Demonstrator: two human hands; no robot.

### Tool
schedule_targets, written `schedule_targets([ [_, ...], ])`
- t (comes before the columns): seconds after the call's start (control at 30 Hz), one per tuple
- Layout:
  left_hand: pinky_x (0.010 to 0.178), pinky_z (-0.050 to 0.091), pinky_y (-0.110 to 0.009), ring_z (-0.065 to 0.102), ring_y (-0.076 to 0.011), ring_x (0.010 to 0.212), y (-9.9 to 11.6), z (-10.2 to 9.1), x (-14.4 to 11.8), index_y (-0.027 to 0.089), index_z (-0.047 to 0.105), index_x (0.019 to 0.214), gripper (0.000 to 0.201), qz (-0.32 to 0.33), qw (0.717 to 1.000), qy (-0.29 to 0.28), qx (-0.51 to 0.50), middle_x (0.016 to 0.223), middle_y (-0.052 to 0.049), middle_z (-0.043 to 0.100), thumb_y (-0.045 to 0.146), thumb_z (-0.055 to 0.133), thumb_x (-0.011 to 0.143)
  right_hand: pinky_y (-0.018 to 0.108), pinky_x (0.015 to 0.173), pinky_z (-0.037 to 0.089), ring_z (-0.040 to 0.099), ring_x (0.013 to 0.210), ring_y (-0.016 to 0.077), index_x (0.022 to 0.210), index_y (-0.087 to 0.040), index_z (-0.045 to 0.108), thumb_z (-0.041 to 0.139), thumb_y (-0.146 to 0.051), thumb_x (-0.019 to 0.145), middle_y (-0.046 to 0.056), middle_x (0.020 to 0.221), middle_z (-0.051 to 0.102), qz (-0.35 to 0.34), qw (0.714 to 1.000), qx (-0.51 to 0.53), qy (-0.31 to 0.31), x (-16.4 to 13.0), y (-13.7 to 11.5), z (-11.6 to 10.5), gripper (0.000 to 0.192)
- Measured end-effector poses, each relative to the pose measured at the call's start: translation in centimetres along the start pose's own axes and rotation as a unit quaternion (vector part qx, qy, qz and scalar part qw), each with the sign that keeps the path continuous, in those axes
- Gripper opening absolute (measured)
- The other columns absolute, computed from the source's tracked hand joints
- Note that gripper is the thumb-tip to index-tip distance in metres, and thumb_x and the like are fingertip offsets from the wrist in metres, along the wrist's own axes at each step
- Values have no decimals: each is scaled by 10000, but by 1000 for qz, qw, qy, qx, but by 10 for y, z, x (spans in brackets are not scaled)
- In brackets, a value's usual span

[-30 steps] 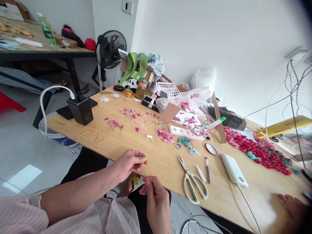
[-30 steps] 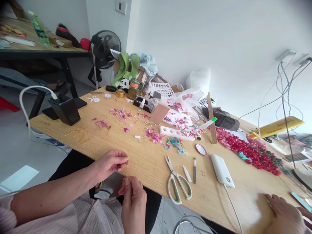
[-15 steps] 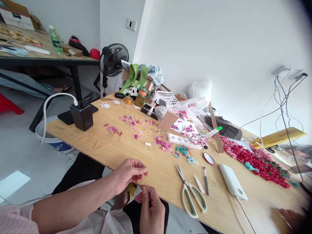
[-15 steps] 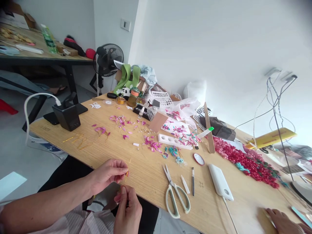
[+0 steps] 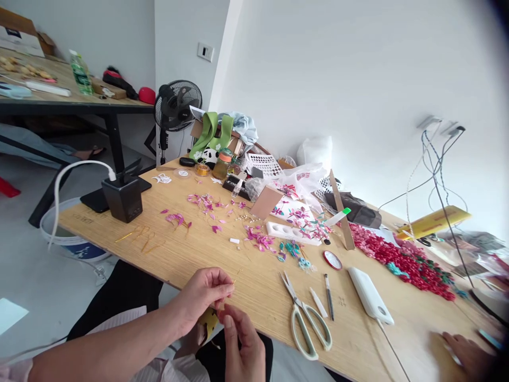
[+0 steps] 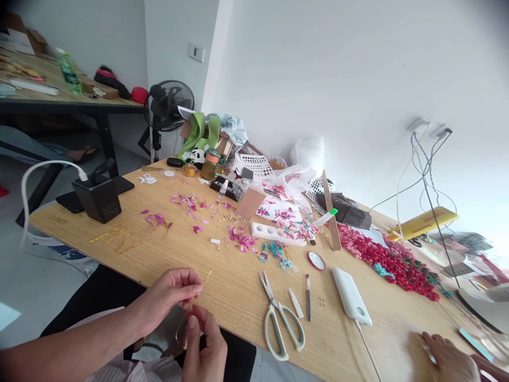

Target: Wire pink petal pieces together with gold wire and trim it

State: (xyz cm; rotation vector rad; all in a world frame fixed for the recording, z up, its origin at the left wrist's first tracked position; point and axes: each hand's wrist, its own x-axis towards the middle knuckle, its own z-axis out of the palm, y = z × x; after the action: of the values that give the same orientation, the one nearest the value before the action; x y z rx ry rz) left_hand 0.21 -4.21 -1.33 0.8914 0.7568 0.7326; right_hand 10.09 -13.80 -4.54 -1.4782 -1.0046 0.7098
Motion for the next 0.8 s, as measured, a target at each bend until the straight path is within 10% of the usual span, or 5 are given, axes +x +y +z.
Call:
schedule_targets([
  [0.37, 656, 429, -231, 552, -140, 683, -3, 2, -13, 150, 601, 725, 144, 109, 963, -20, 244, 697, -7, 604, 279, 579, 786, 239, 651, 481, 588, 669, 142, 801, -172, 673, 636, -533, 800, 22, 698, 645, 76, 995, 62, 0, 35, -20, -27, 363],
  [0.8, 674, 451, -225, 587, -155, 716, -7, 0, -15, 150, 640, 759, 163, 101, 964, -20, 245, 732, -29, 636, 302, 587, 789, 228, 559, 395, 508, 579, 127, 650, -181, 580, 594, -546, 815, -3, 595, 559, 55, 998, -8, -10, 44, -20, -21, 401],
])
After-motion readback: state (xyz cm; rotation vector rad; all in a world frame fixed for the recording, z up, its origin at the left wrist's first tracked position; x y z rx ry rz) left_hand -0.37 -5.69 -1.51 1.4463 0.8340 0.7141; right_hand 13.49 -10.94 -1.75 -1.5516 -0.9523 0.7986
